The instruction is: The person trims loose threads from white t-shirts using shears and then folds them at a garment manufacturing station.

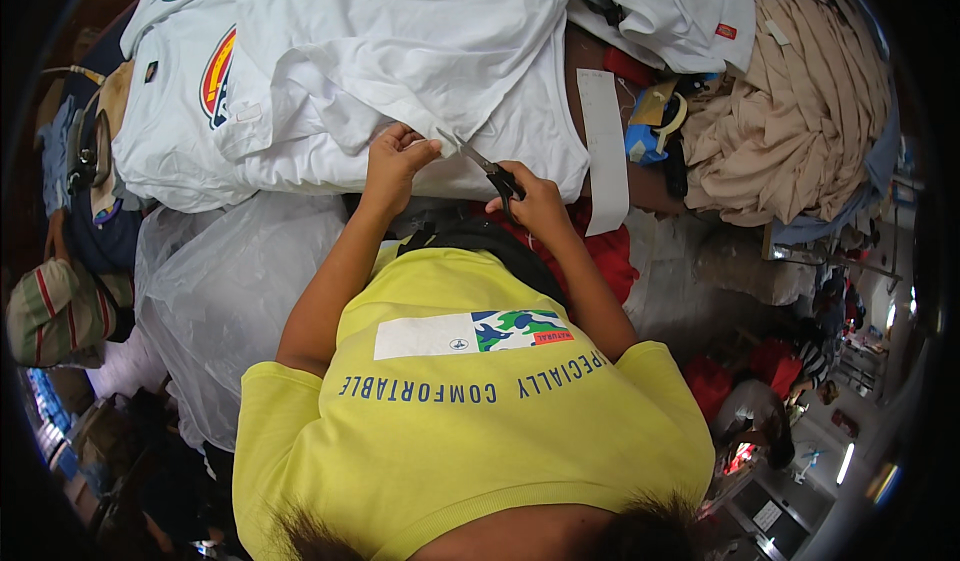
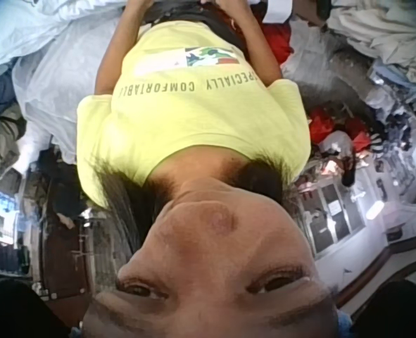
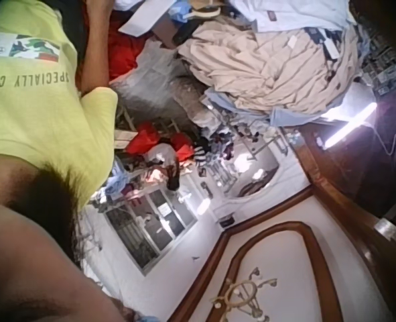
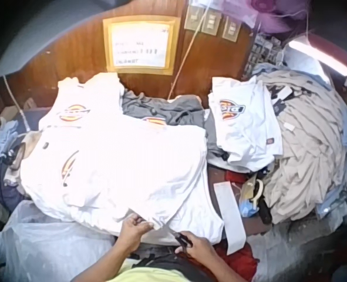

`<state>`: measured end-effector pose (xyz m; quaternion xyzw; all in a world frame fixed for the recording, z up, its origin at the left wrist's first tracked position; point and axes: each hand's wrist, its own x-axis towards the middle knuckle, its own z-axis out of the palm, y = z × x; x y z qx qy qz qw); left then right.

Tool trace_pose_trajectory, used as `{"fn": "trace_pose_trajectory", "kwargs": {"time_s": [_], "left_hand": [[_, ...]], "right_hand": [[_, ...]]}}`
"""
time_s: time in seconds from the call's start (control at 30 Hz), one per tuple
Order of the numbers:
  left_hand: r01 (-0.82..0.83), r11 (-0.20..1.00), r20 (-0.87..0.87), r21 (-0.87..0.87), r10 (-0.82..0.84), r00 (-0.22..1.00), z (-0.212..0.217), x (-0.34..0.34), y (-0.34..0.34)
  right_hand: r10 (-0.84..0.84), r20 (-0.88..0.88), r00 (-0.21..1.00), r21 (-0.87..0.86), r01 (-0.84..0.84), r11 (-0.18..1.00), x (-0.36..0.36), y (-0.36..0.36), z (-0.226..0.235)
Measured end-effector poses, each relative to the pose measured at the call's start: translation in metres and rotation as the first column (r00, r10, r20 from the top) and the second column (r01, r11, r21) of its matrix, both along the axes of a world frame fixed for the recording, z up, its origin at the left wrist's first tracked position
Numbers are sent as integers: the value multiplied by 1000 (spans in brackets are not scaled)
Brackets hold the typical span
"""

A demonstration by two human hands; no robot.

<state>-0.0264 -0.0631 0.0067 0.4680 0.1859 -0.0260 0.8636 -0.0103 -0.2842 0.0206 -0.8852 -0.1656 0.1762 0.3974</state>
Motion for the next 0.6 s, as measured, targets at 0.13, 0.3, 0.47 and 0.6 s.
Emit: {"fn": "trace_pose_trajectory", "kwargs": {"time_s": [0.13,0.3,0.47,0.6], "left_hand": [[-16,1000,15,-12,16,1000,-1,0,0],[12,1000,-2,-11,-12,1000,-2,1,1],[42,999,3,11,-42,999,-9,2,3],[26,1000,2,-18,-26,1000,-6,2,1]], "right_hand": [[54,60,997,-8,-54,999,9,9,10],[74,-10,997,1,-74,997,20,17,11],[60,-71,996,-11,-61,998,19,20,16],[26,-108,994,-20,-28,999,17,19,15]]}}
